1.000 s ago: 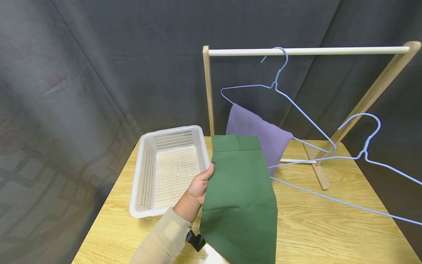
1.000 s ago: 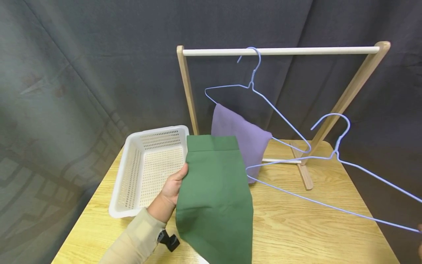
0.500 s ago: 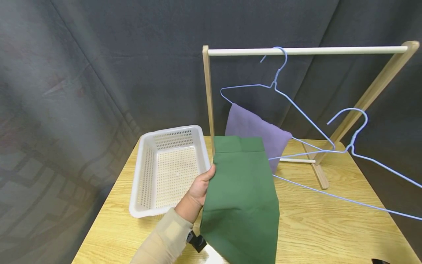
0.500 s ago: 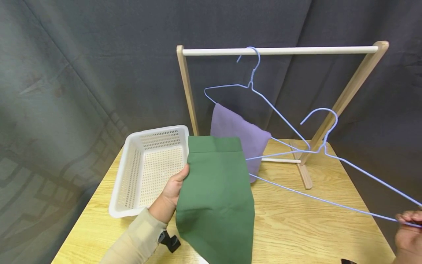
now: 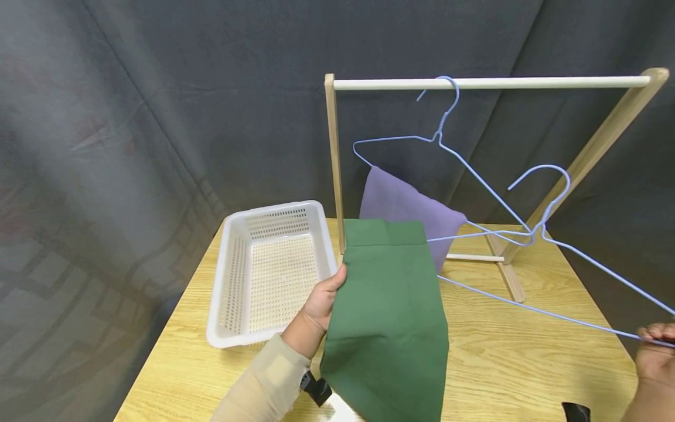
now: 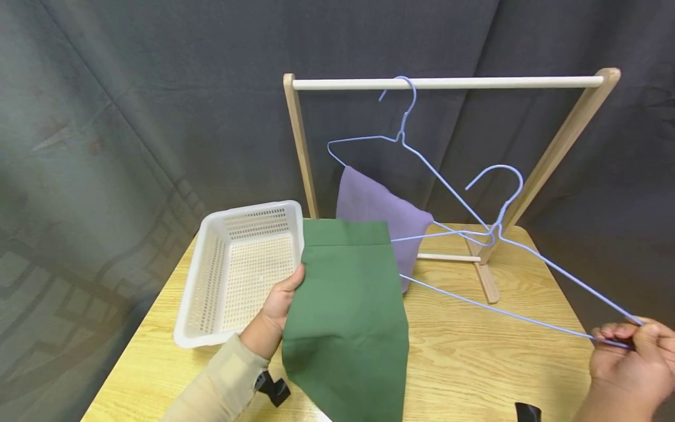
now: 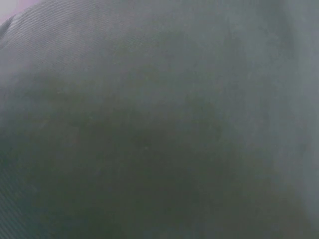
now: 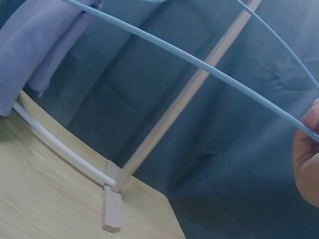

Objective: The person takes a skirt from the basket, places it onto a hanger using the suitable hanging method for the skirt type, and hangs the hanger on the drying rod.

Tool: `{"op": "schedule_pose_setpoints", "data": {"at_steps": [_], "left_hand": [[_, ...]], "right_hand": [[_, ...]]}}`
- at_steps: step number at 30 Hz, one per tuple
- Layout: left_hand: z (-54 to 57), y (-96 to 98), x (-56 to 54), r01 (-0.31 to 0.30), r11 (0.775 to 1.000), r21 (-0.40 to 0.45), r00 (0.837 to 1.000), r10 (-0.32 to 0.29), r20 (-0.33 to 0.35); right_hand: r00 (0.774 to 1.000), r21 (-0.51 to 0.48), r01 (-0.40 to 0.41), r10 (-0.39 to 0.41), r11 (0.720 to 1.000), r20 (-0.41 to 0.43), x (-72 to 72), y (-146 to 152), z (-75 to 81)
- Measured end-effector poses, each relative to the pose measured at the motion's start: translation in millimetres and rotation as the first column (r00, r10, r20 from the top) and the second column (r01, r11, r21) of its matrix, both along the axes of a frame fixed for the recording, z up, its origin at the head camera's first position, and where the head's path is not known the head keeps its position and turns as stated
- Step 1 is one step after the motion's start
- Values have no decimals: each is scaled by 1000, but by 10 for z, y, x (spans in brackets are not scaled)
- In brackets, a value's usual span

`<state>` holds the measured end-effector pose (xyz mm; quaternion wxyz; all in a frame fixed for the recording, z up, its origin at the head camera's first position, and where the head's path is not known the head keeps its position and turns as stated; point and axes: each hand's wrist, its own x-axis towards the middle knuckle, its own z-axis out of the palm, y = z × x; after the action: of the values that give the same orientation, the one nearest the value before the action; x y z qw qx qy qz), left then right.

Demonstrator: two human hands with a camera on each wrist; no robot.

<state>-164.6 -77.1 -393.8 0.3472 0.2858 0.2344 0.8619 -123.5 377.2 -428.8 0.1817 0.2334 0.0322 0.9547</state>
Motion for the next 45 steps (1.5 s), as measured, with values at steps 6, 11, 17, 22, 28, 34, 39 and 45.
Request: {"op": "schedule_pose_setpoints", "data": {"at_steps": [6, 11, 17, 22, 28, 34, 39, 45], "left_hand": [[-9, 15, 12, -4, 1000, -8, 1000, 4, 17], [-16, 32, 20, -8, 1000, -17, 1000, 9, 28], [-32, 61, 24, 4, 1000, -12, 999, -4, 32], [-48, 91, 35, 4, 1000, -1, 999, -4, 35], [-36, 117, 46, -33, 999, -28, 998, 34, 57], [-18, 136, 66, -57, 997, -49, 994, 61, 89], [-10, 151, 73, -65, 997, -46, 994, 69, 84], [-29, 173, 68, -27, 999, -31, 994, 30, 101]], "right_hand": [[979, -97, -6, 25, 995, 201, 10, -85, 77], [967, -137, 22, 14, 990, 256, 2, -172, 114], [919, -38, 129, -105, 991, 380, -34, -274, 177], [881, 26, 200, -191, 979, 433, -86, -365, 203], [864, 50, 251, -247, 967, 439, -131, -478, 199], [895, 40, 203, -202, 978, 397, -159, -586, 201], [905, 46, 175, -179, 984, 387, -182, -670, 195], [912, 45, 145, -151, 988, 381, -194, -743, 182]]}}
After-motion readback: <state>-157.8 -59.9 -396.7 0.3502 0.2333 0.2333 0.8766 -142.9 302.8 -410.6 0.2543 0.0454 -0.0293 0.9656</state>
